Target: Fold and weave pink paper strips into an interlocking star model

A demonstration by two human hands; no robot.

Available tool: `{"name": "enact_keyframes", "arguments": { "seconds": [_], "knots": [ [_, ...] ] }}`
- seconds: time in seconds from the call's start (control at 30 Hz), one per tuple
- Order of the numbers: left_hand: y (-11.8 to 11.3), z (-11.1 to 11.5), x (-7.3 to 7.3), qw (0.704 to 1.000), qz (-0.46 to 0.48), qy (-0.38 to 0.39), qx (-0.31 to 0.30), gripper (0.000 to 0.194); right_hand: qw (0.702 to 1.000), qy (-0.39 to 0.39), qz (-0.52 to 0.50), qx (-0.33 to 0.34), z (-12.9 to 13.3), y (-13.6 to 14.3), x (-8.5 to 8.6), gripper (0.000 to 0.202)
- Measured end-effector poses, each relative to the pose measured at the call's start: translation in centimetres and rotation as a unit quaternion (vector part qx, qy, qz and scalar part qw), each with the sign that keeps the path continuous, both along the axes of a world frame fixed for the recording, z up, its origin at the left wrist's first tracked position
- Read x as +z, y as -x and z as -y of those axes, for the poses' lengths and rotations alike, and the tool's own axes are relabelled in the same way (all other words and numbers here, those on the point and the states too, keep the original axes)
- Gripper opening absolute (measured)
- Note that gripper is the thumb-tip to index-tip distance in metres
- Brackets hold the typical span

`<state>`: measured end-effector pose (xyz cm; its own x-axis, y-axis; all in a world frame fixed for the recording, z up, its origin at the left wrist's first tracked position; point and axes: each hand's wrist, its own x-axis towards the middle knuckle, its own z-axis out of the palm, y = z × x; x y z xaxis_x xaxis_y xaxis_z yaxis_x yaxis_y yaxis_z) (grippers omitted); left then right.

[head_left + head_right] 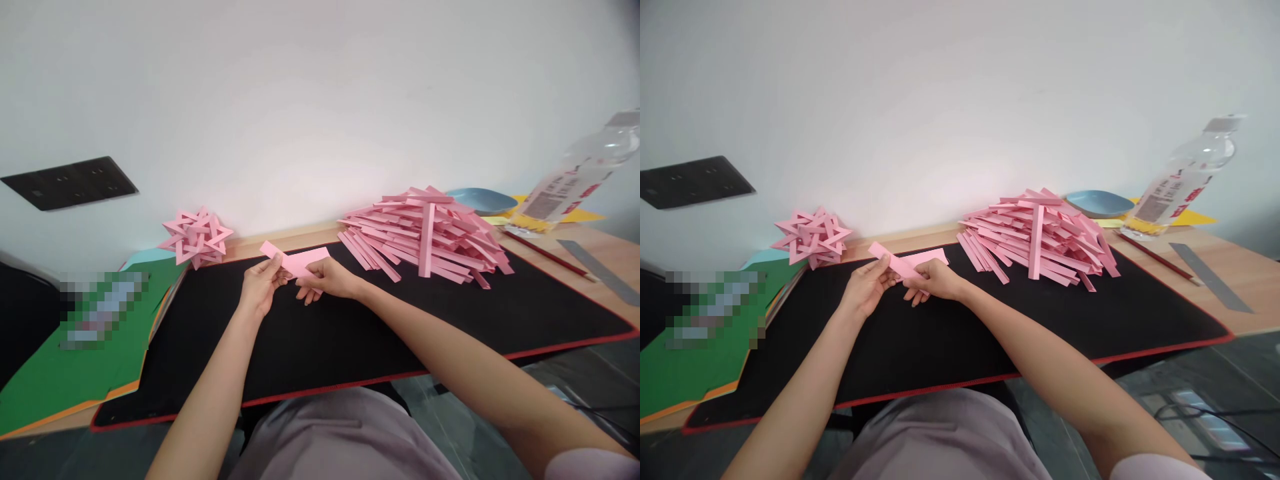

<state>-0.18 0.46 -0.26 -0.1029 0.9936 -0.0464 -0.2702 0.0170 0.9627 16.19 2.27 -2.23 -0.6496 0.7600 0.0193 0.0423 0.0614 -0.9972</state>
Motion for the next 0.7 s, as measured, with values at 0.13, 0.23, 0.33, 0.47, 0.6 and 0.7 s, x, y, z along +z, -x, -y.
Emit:
{"name": "enact_keyframes", "arguments": {
  "seconds": [0.13, 0.23, 0.33, 0.47, 0.6, 0.7],
  "knots": [
    [-0.1, 0.0, -0.2, 1.0, -0.001, -0.006, 0.001, 0.03, 1.0, -0.003, 0.0, -0.003, 0.1, 0.1, -0.1, 0.024],
    [-0.2, 0.0, -0.3, 1.0, -0.008, -0.013, 0.004, 0.03, 1.0, -0.002, -0.007, -0.005, 0.1, 0.2, -0.2, 0.025],
    [-0.4, 0.0, -0.3, 0.999, -0.02, -0.031, 0.025, 0.03, 1.0, -0.005, -0.013, 0.001, 0.1, 0.2, -0.1, 0.028],
    [-0.8, 0.0, -0.4, 0.993, -0.06, -0.073, 0.065, 0.03, 0.999, -0.023, -0.026, 0.018, 0.3, 0.2, 0.2, 0.033],
    [-1.2, 0.0, -0.6, 0.988, -0.079, -0.101, 0.087, 0.032, 0.999, -0.04, -0.025, 0.015, 0.4, 0.4, 0.6, 0.032],
    [-1.2, 0.1, -0.6, 0.988, -0.07, -0.106, 0.093, 0.031, 0.999, -0.04, -0.024, 0.016, 0.5, 0.5, 0.7, 0.03]
  ]
}}
